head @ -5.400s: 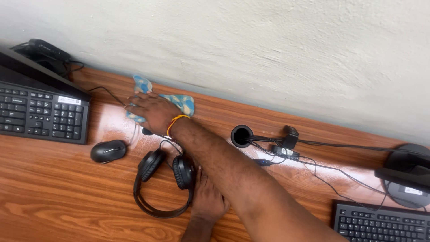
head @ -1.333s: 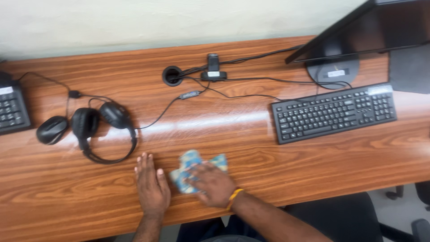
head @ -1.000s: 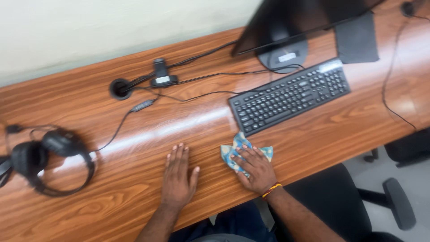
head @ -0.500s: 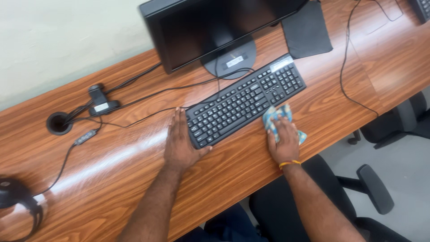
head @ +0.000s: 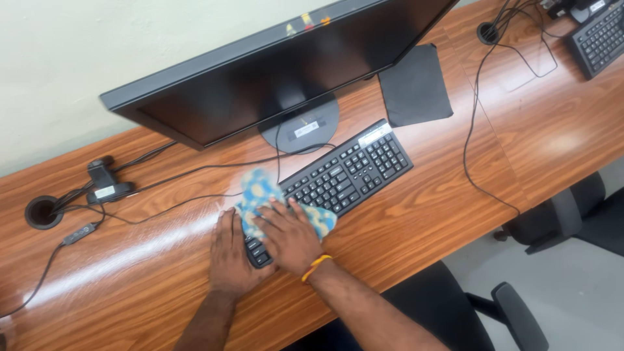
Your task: The person wipes a wooden desk surface and several items on it using a cloth. They clean the desk surface, a computer mouse, a headset, a keyboard, and a monitor screen, moving each item as needed to wipe underneath and around them.
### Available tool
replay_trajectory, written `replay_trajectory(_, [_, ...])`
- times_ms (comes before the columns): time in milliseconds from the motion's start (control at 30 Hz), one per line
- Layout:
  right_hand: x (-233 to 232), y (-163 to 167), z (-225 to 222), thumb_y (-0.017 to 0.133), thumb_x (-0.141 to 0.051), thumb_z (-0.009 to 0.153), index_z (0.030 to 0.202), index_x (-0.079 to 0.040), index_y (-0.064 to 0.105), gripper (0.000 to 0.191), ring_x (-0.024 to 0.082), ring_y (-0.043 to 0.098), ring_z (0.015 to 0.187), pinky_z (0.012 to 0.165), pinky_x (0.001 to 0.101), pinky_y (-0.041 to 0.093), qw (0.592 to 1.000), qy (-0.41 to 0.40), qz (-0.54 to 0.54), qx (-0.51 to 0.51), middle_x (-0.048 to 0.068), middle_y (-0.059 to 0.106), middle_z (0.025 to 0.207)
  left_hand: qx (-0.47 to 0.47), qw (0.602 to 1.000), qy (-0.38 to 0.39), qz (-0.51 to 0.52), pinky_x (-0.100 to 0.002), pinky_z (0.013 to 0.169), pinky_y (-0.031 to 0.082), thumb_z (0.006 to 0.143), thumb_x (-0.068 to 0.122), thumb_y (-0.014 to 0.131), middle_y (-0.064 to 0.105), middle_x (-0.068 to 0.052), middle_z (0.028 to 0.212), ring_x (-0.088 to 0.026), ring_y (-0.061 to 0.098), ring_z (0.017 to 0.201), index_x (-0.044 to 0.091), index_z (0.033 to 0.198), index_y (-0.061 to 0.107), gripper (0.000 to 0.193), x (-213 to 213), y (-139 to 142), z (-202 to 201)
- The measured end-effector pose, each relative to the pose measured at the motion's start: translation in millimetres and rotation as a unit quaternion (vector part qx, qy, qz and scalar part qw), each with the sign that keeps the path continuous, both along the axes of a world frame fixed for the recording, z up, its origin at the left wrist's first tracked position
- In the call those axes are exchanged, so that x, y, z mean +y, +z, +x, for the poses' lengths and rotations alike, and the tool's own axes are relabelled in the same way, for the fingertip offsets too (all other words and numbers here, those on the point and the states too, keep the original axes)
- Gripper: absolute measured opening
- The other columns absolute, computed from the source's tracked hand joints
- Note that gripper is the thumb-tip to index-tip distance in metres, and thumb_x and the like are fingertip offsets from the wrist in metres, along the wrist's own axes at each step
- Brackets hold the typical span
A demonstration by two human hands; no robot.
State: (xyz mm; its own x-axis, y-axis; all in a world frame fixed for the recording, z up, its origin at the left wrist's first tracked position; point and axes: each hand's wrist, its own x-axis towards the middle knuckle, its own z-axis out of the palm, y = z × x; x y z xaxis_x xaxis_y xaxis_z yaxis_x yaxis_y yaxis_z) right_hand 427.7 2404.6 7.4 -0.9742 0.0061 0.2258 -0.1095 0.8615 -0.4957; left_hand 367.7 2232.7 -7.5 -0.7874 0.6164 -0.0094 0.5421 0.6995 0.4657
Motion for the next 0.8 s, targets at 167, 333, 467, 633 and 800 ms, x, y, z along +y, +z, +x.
replay_trajectory(167, [37.2, -8.3, -16.2, 0.063, -0.027, 0.095, 0.142, -0.015, 0.061, 0.049, 0.027, 0.043, 0.147, 0.125, 0.0574, 0.02, 0.997, 0.03, 0.064, -0.04, 0.004, 0.058, 0.148, 0.01, 1.0, 0.01, 0.001, -0.06, 0.117, 0.027, 0.047, 0.067, 0.083, 0.033, -0.025, 0.151, -0.043, 0.028, 0.145, -0.004, 0.149, 0.027, 0.136, 7.1, -19.9, -1.8])
replay_trajectory(333, [99.9, -22.6, -21.3, 0.058, -0.028, 0.097, 0.142, -0.013, 0.06, 0.047, 0.031, 0.038, 0.149, 0.124, 0.0604, 0.015, 0.988, -0.005, 0.14, -0.057, 0.007, 0.056, 0.15, 0.008, 0.998, 0.008, -0.06, -0.059, 0.119, 0.019, 0.05, 0.079, 0.074, 0.028, -0.025, 0.151, -0.043, 0.022, 0.146, -0.003, 0.15, 0.023, 0.139, 10.0, -33.5, -4.8])
replay_trajectory(467, [159.6, -20.7, -25.6, 0.06, -0.022, 0.095, 0.135, -0.012, 0.063, 0.042, 0.032, 0.042, 0.148, 0.125, 0.0611, 0.015, 0.98, -0.09, 0.134, -0.114, 0.006, 0.061, 0.145, 0.019, 0.996, 0.013, -0.081, -0.059, 0.121, 0.018, 0.053, 0.081, 0.069, 0.027, -0.023, 0.154, -0.041, 0.021, 0.148, -0.001, 0.151, 0.022, 0.136, 10.2, -38.9, -5.4])
replay_trajectory(633, [231.9, -12.8, -22.6, 0.064, -0.019, 0.092, 0.135, -0.012, 0.064, 0.044, 0.04, 0.044, 0.144, 0.121, 0.061, 0.022, 0.972, -0.19, 0.131, -0.033, 0.01, 0.064, 0.142, 0.024, 0.997, 0.01, -0.074, -0.06, 0.12, 0.018, 0.055, 0.081, 0.067, 0.028, -0.025, 0.152, -0.042, 0.022, 0.146, -0.001, 0.15, 0.023, 0.133, 9.6, -42.1, -7.2])
replay_trajectory(800, [247.7, -15.6, -23.3, 0.063, -0.015, 0.098, 0.134, -0.012, 0.065, 0.036, 0.042, 0.044, 0.145, 0.121, 0.0576, 0.027, 0.959, -0.266, 0.096, -0.014, 0.011, 0.064, 0.14, 0.033, 0.998, 0.001, -0.059, -0.061, 0.12, 0.02, 0.056, 0.08, 0.067, 0.03, -0.026, 0.151, -0.044, 0.025, 0.145, -0.003, 0.15, 0.025, 0.132, 5.9, -41.4, -7.5])
